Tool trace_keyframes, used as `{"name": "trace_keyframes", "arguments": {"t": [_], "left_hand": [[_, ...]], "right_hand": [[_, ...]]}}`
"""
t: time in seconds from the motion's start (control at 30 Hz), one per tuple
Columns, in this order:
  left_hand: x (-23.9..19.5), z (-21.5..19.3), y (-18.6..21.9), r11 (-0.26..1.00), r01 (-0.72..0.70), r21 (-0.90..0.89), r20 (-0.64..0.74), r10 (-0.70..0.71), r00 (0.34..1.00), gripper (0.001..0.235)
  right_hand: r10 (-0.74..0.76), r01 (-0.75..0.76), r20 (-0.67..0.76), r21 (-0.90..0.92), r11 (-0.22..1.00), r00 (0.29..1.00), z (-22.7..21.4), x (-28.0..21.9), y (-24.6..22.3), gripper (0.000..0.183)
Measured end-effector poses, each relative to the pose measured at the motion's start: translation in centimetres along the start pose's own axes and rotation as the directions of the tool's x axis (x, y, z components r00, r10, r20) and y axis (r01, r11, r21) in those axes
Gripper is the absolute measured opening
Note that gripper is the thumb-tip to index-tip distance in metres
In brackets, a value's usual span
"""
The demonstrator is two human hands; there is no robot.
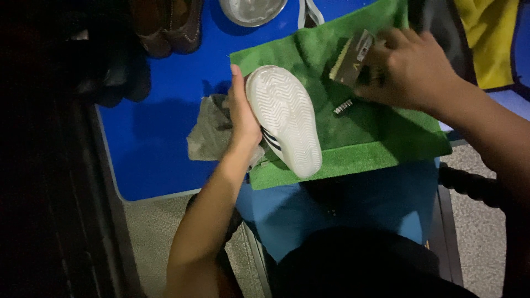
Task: The person scrubs the sole of a white sneaker using a small brush. They hold the shoe with their left hand and scrub the textured bottom with their right hand, occasionally dipping the brush into a metal bowl of liquid.
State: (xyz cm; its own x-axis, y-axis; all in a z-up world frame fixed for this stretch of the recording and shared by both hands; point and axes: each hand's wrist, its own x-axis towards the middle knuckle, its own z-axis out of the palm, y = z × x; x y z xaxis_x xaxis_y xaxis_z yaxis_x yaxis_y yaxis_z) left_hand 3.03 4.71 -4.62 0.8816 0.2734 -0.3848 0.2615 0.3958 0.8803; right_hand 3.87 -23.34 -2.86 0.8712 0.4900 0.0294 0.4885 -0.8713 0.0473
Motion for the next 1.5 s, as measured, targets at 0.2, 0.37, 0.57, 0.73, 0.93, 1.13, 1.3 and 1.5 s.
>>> {"name": "trace_keyframes", "arguments": {"t": [0.2, 0.37, 0.57, 0.73, 0.93, 1.13, 1.3, 1.5], "left_hand": [[-1.1, 0.4, 1.0, 0.969, 0.131, 0.212, -0.131, -0.104, 0.986, 0.076], [0.7, -1.1, -1.3, 0.994, 0.106, 0.015, 0.277, -0.106, 0.955, 0.069], [-0.9, -0.8, -1.1, 0.915, -0.191, 0.355, 0.378, 0.047, 0.925, 0.061], [-1.5, -0.6, -1.9, 0.781, -0.286, 0.554, 0.307, 0.128, 0.943, 0.06], [-4.0, 0.8, -1.5, 0.77, -0.288, 0.569, 0.434, 0.016, 0.901, 0.065], [-4.5, 2.1, 1.4, 0.59, -0.224, 0.776, 0.258, 0.027, 0.966, 0.079], [-3.7, 2.8, 2.5, 0.506, -0.068, 0.86, 0.188, -0.191, 0.963, 0.114], [-4.7, 2.1, 1.8, 0.834, 0.062, 0.549, 0.249, -0.233, 0.94, 0.074]], "right_hand": [[-0.142, 0.199, 0.192, -0.325, 0.924, 0.971, 1.5, -2.2, -1.3, 0.016], [-0.199, 0.25, 0.195, -0.287, 0.925, 0.96, 2.0, -1.8, -1.4, 0.015], [-0.224, 0.243, 0.226, -0.06, 0.968, 0.948, 0.7, -2.5, -1.0, 0.019], [-0.128, 0.135, 0.156, -0.036, 0.99, 0.979, -4.9, -3.3, -2.2, 0.017], [-0.104, 0.115, 0.262, -0.028, 0.993, 0.96, -3.9, -1.7, -2.0, 0.018], [-0.08, 0.001, 0.301, 0.256, 0.967, 0.95, -3.9, -1.1, -2.6, 0.027], [-0.017, -0.144, 0.39, 0.381, 0.913, 0.921, -4.7, -0.7, -4.2, 0.034], [-0.065, -0.042, 0.233, 0.426, 0.904, 0.97, -3.2, -2.1, -3.4, 0.021]]}}
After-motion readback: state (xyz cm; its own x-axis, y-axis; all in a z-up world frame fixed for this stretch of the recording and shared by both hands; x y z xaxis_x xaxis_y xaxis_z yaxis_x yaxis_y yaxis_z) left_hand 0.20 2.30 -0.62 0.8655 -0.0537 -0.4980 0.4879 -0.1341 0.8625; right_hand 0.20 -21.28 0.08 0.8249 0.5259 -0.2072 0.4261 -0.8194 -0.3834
